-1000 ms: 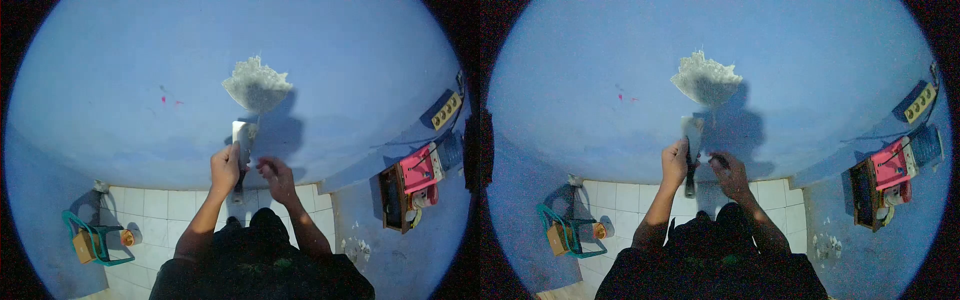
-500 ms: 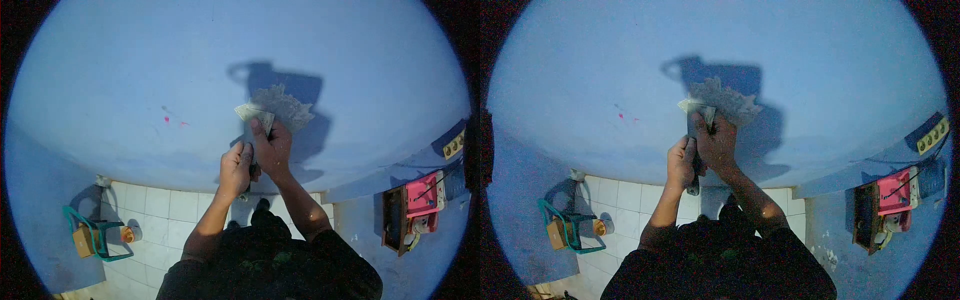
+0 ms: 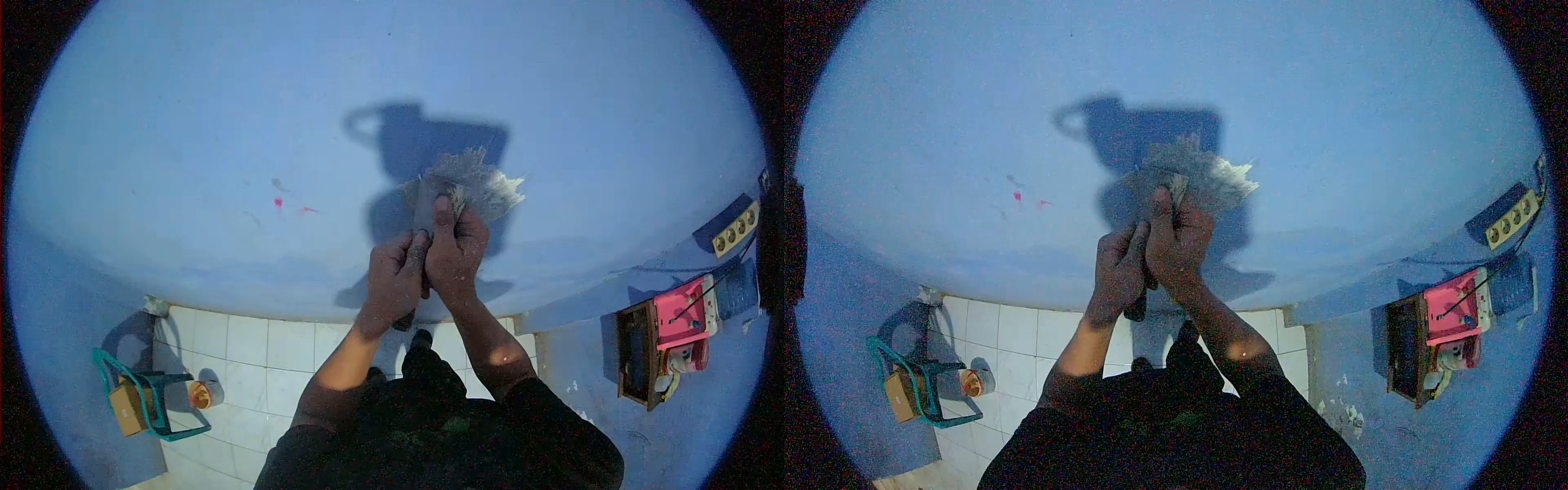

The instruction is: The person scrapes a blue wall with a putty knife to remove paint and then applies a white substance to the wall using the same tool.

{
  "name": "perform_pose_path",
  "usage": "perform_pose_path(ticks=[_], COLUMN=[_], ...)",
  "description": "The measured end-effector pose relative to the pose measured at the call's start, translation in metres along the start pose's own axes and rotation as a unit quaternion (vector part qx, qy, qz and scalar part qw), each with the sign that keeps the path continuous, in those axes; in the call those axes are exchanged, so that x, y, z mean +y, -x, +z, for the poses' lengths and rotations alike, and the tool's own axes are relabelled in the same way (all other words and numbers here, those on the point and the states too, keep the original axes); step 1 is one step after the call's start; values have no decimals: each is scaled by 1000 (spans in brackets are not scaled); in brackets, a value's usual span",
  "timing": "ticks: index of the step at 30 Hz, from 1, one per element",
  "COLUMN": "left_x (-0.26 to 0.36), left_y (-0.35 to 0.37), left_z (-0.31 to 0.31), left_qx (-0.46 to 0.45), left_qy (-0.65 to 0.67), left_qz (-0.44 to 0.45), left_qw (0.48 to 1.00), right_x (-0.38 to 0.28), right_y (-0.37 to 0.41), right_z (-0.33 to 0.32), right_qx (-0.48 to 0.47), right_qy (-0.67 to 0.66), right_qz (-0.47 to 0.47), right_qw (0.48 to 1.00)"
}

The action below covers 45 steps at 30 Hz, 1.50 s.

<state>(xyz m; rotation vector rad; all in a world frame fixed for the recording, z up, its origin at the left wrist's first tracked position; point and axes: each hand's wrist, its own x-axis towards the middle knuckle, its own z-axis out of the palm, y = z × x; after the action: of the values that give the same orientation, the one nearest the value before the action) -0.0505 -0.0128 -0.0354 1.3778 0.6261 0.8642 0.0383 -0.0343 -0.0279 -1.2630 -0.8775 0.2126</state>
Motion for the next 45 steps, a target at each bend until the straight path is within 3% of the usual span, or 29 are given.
perform_pose_path(ticks=[5, 8, 11, 14, 16, 23, 26, 31, 33, 35, 37, 45], left_x=[-4, 8, -1, 1, 15, 2, 1, 11, 17, 25, 16, 24], left_y=[1, -1, 0, -5, -8, -3, -2, -8, -13, -16, -12, -12], left_z=[-2, -5, -6, -6, -6, -8, -9, -7, -7, -6, -8, -7], left_qx=[-3, -27, -18, -23, -38, -42, -40, -35, -37, -53, -54, -65], left_qy=[25, -9, -33, -19, -9, 9, 21, 18, 8, 9, -10, 19], left_qz=[-53, -26, -29, 0, -11, -59, -71, -45, -48, 4, -9, -12], left_qw=[998, 999, 999, 1000, 999, 997, 996, 998, 998, 999, 998, 998], right_x=[5, 4, 9, 3, -23, 2, -2, 2, -15, -16, -2, -10], right_y=[4, 2, 7, 2, -7, 5, 8, 1, -11, -11, -8, -1], right_z=[4, 1, 3, 11, 10, 7, 4, 7, 12, 11, 8, 7], right_qx=[14, -5, -1, 50, 70, 70, 43, 58, 61, 65, 80, 51], right_qy=[-52, -11, -30, -72, -80, -45, -90, -67, -96, -121, -34, -40], right_qz=[2, -22, 16, 3, 38, 51, 109, -8, -13, -16, 11, 23], right_qw=[999, 1000, 999, 996, 994, 995, 989, 996, 993, 990, 996, 998])
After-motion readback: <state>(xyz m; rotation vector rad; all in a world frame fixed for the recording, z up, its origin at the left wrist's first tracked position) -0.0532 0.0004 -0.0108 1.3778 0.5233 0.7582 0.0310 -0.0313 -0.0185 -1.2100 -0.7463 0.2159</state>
